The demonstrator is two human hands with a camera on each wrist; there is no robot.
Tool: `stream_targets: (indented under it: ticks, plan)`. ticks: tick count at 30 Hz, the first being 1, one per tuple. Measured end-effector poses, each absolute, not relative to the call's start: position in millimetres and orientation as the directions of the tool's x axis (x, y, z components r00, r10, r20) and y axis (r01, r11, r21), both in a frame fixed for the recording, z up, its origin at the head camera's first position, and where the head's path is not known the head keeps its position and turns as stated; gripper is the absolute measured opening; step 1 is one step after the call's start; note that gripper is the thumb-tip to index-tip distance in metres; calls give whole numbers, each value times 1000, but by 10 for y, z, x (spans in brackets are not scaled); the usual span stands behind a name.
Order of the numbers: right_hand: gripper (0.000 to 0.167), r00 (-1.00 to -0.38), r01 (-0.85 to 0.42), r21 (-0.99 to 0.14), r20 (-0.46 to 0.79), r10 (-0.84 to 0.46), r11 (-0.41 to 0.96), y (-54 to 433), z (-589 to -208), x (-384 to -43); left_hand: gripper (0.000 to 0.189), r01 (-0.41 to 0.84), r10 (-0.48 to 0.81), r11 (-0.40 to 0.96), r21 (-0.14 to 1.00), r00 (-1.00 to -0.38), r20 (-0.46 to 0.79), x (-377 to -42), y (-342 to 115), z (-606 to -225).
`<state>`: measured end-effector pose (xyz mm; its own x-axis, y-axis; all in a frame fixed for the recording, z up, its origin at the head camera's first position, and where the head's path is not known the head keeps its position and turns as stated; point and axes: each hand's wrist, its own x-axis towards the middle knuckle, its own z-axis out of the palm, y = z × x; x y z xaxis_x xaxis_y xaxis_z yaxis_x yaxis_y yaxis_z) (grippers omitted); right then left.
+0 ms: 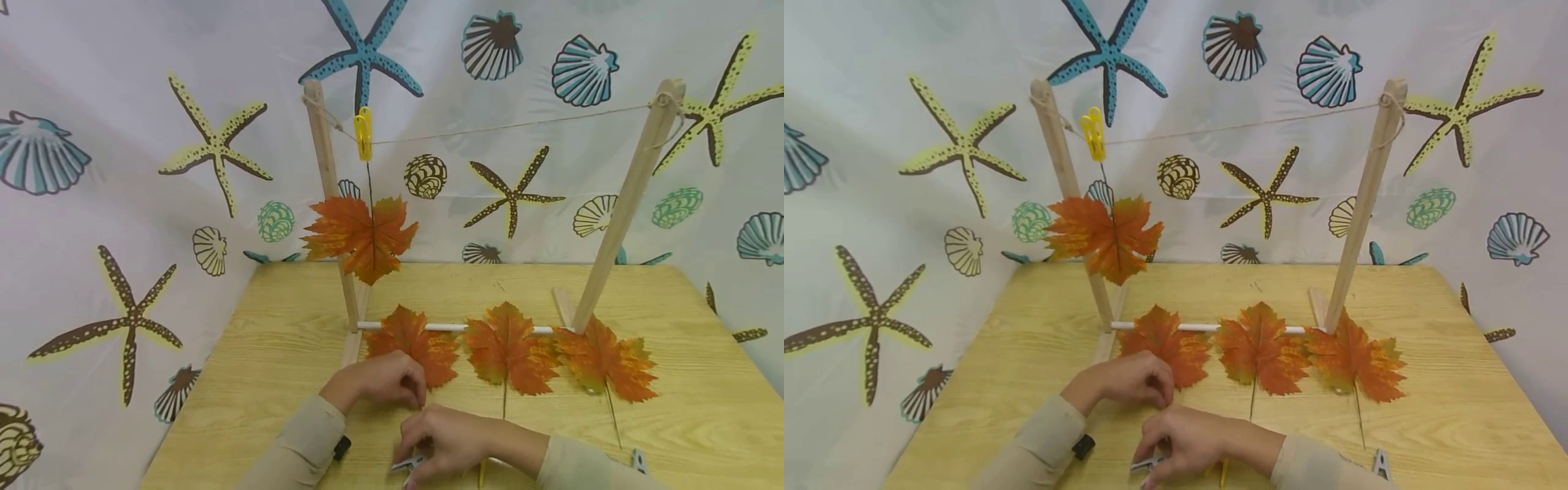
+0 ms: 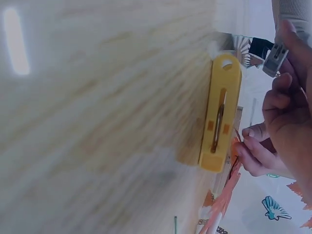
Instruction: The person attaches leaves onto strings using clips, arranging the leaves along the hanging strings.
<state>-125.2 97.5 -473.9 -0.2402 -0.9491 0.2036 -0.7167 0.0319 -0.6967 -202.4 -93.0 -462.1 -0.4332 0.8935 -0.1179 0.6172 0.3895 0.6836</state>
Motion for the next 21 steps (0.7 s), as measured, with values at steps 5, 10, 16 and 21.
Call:
stream_targets:
  ticks: [5,10,16,21]
  plan:
    - [23,-249,-730,-683,268,-931,-1,959,-4719,-1221,8,631,889,392,670,-448,-98,-2008,-920,-4568]
    - [18,-279,-724,-689,335,-900,-32,944,-4626,-1161,8,657,881,392,644,-469,-58,-2002,-891,-4517]
    - [16,-321,-713,-697,422,-848,-76,958,-4394,-1077,7,681,871,401,612,-491,-23,-2009,-883,-4466]
    - [18,-324,-740,-667,468,-822,-88,973,-4347,-1075,6,698,860,396,596,-509,25,-2021,-909,-4407]
